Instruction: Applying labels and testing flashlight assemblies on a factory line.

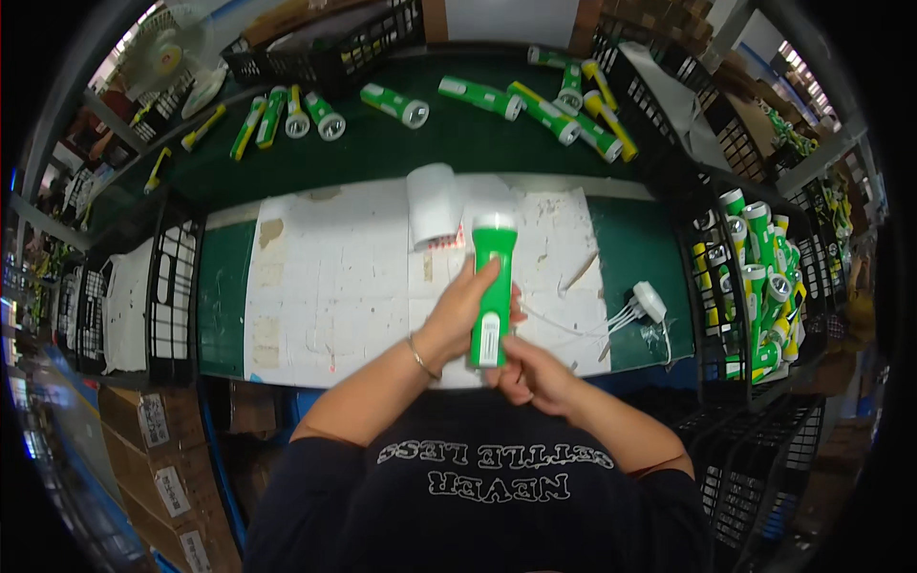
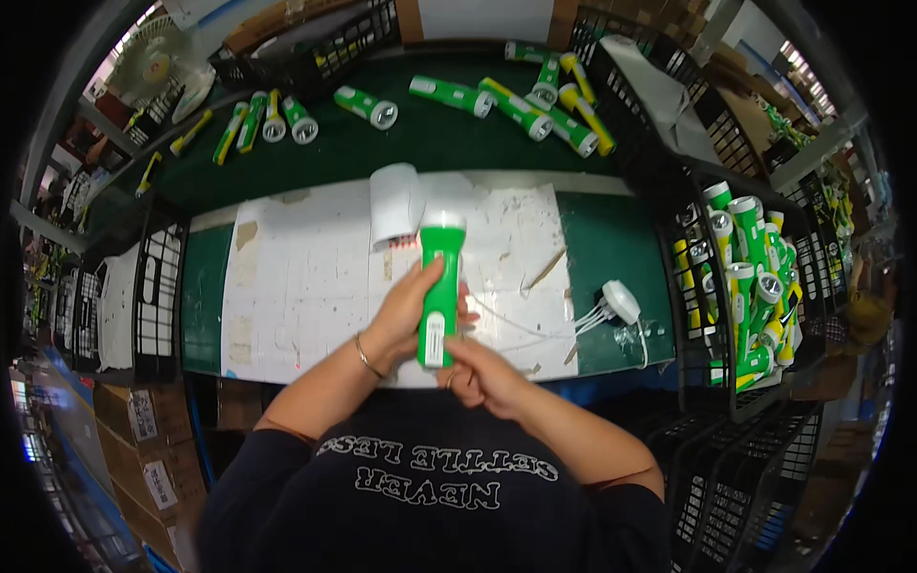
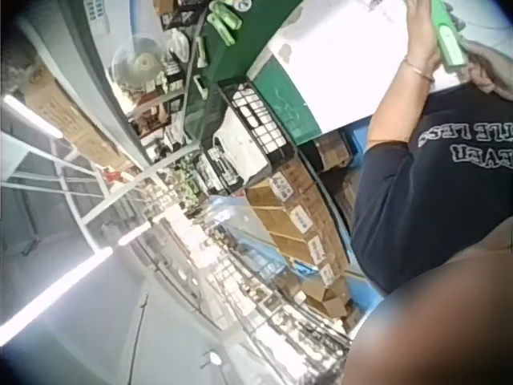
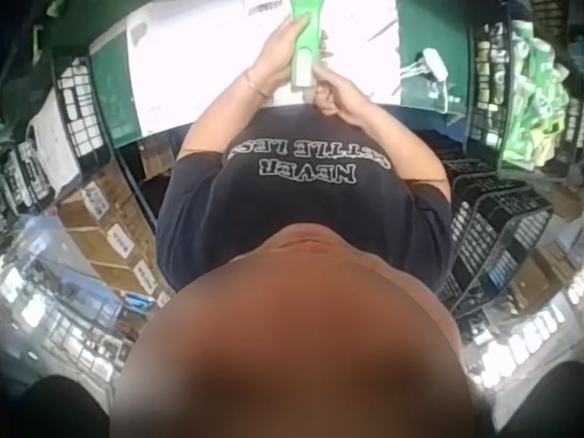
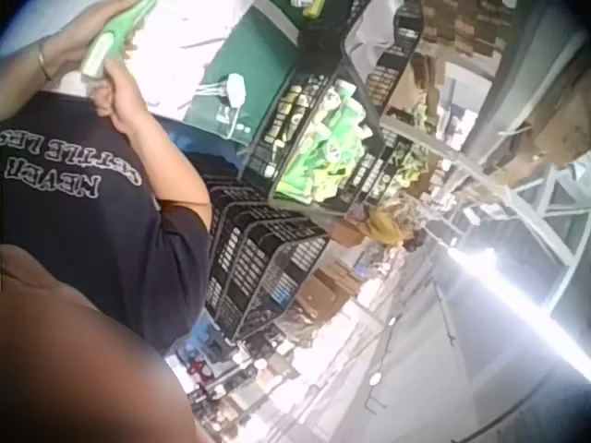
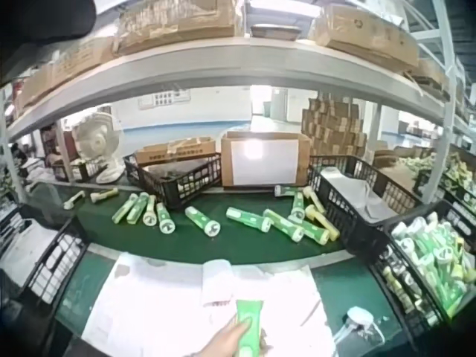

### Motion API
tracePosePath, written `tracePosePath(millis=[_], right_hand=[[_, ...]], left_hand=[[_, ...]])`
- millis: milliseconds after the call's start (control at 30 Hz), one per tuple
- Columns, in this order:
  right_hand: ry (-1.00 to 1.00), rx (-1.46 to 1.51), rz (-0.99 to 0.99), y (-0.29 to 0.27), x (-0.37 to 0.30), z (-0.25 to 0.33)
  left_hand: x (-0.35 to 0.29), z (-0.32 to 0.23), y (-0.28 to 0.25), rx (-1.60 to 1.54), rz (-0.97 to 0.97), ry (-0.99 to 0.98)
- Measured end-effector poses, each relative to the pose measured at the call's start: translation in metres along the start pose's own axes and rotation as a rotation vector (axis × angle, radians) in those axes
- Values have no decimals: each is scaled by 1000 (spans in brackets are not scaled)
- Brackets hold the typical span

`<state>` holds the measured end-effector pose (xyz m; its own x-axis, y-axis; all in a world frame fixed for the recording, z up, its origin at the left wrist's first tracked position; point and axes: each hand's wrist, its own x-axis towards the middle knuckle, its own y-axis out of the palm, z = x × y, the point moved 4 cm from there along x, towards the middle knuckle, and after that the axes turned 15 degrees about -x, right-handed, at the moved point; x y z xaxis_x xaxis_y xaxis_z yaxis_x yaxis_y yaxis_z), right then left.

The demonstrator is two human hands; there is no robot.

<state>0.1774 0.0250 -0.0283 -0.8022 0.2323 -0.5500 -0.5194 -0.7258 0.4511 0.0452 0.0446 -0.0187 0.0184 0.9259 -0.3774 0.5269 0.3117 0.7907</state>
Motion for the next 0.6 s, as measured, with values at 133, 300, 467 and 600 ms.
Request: tracePosePath(millis=[133, 300, 467, 600], right_hand=[[-361, -408, -310, -34, -9, 18], [-944, -1644, -745, -2, -29, 73], [-763, -1951, -747, 20, -23, 85], [-797, -1991, -673, 23, -20, 83]], left_hand=[[-4, -27, 12, 180, 32, 147], [-1, -23, 4, 345, 52, 210], [-2, -19, 4, 389, 139, 280], [-1, -19, -3, 417, 172, 339]])
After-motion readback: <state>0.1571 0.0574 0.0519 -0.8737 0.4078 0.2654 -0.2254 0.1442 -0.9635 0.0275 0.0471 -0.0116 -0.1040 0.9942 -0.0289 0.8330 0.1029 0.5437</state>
